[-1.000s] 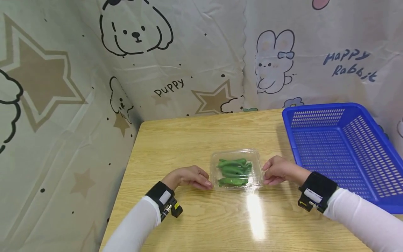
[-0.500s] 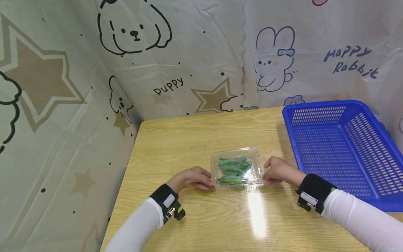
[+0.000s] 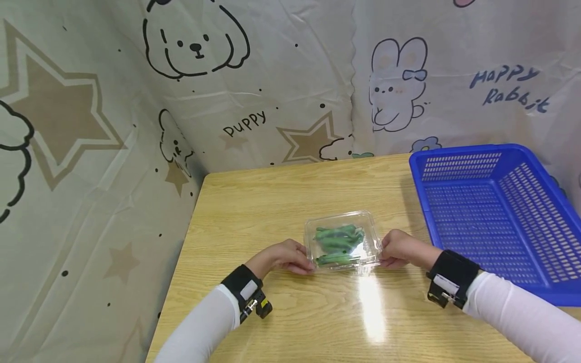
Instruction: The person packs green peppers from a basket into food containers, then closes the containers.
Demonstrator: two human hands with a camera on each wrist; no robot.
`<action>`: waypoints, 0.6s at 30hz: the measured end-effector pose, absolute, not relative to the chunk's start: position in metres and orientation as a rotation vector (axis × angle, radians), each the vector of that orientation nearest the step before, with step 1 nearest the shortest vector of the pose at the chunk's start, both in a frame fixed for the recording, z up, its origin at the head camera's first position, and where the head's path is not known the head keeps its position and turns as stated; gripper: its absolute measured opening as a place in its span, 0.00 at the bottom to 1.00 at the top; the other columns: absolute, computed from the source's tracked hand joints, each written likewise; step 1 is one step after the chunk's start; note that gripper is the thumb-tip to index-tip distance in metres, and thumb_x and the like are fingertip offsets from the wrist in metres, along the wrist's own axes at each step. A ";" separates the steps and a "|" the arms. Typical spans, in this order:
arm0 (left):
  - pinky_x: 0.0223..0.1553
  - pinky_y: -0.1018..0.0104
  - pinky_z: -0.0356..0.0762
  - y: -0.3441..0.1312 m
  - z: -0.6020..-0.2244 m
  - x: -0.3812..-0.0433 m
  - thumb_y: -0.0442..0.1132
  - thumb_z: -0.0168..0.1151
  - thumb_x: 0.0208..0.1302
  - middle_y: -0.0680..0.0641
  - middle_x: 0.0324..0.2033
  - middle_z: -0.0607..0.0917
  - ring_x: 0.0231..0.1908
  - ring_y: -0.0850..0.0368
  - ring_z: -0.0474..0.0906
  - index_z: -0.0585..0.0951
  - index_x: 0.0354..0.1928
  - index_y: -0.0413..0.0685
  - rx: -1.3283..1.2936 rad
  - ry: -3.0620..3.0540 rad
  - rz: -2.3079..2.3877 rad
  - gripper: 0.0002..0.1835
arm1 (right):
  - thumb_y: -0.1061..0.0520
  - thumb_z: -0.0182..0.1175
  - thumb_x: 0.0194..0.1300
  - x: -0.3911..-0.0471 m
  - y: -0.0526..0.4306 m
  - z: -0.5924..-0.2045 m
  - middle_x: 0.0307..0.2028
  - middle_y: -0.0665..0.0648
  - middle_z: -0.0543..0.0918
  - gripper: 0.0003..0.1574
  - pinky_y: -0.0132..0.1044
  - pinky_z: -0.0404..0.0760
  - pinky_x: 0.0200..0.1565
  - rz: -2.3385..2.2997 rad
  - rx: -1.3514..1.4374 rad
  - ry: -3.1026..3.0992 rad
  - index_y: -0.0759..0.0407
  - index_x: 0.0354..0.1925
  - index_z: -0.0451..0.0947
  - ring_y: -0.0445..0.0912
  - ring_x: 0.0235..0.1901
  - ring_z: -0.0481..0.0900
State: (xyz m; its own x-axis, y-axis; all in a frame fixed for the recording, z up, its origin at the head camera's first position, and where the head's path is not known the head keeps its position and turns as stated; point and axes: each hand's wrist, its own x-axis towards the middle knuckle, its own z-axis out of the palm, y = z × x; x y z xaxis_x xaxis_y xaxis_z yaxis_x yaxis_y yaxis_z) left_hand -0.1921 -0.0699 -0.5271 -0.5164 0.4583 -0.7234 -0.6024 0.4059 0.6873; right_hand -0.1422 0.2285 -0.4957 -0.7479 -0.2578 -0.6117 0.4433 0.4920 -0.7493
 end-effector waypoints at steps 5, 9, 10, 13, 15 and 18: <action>0.33 0.67 0.84 -0.070 -0.528 -0.195 0.21 0.61 0.55 0.43 0.23 0.84 0.26 0.56 0.84 0.80 0.34 0.32 -0.135 1.667 1.304 0.05 | 0.72 0.51 0.62 -0.144 0.231 -0.497 0.28 0.56 0.84 0.11 0.40 0.85 0.37 -1.402 0.209 1.920 0.77 0.44 0.68 0.45 0.29 0.84; 0.33 0.67 0.84 -0.070 -0.527 -0.195 0.22 0.62 0.56 0.44 0.22 0.84 0.24 0.57 0.83 0.79 0.28 0.36 -0.102 1.684 1.278 0.04 | 0.72 0.52 0.62 -0.143 0.234 -0.500 0.27 0.57 0.83 0.10 0.39 0.85 0.37 -1.508 0.285 1.775 0.75 0.43 0.67 0.45 0.28 0.84; 0.33 0.67 0.84 -0.070 -0.527 -0.194 0.22 0.62 0.56 0.44 0.22 0.84 0.24 0.57 0.83 0.79 0.27 0.37 -0.094 1.687 1.274 0.05 | 0.72 0.52 0.62 -0.143 0.234 -0.501 0.27 0.57 0.83 0.09 0.38 0.85 0.37 -1.524 0.291 1.752 0.74 0.43 0.68 0.45 0.28 0.84; 0.33 0.67 0.84 -0.071 -0.527 -0.193 0.22 0.62 0.56 0.43 0.22 0.83 0.24 0.56 0.83 0.77 0.24 0.37 -0.072 1.690 1.270 0.07 | 0.72 0.53 0.62 -0.141 0.235 -0.504 0.27 0.59 0.84 0.09 0.38 0.85 0.37 -1.545 0.288 1.730 0.74 0.42 0.68 0.45 0.27 0.84; 0.33 0.68 0.84 -0.071 -0.527 -0.192 0.21 0.61 0.56 0.42 0.22 0.82 0.24 0.56 0.83 0.77 0.25 0.34 -0.059 1.695 1.274 0.05 | 0.72 0.54 0.62 -0.139 0.234 -0.507 0.27 0.60 0.84 0.08 0.38 0.85 0.36 -1.548 0.270 1.753 0.75 0.41 0.69 0.45 0.27 0.84; 0.31 0.69 0.84 -0.072 -0.527 -0.192 0.20 0.62 0.55 0.43 0.21 0.82 0.23 0.56 0.82 0.79 0.28 0.28 -0.037 1.714 1.278 0.01 | 0.72 0.55 0.62 -0.139 0.234 -0.509 0.26 0.60 0.84 0.09 0.38 0.85 0.36 -1.545 0.235 1.792 0.76 0.41 0.68 0.44 0.26 0.84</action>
State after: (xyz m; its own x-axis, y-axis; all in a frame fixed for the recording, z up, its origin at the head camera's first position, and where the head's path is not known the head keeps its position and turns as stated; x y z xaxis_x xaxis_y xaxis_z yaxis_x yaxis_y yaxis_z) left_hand -0.1923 -0.0719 -0.5267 -0.5370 0.4828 -0.6918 -0.5250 0.4506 0.7220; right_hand -0.1391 0.2335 -0.5092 -0.7052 -0.3210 -0.6322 0.5781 0.2559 -0.7748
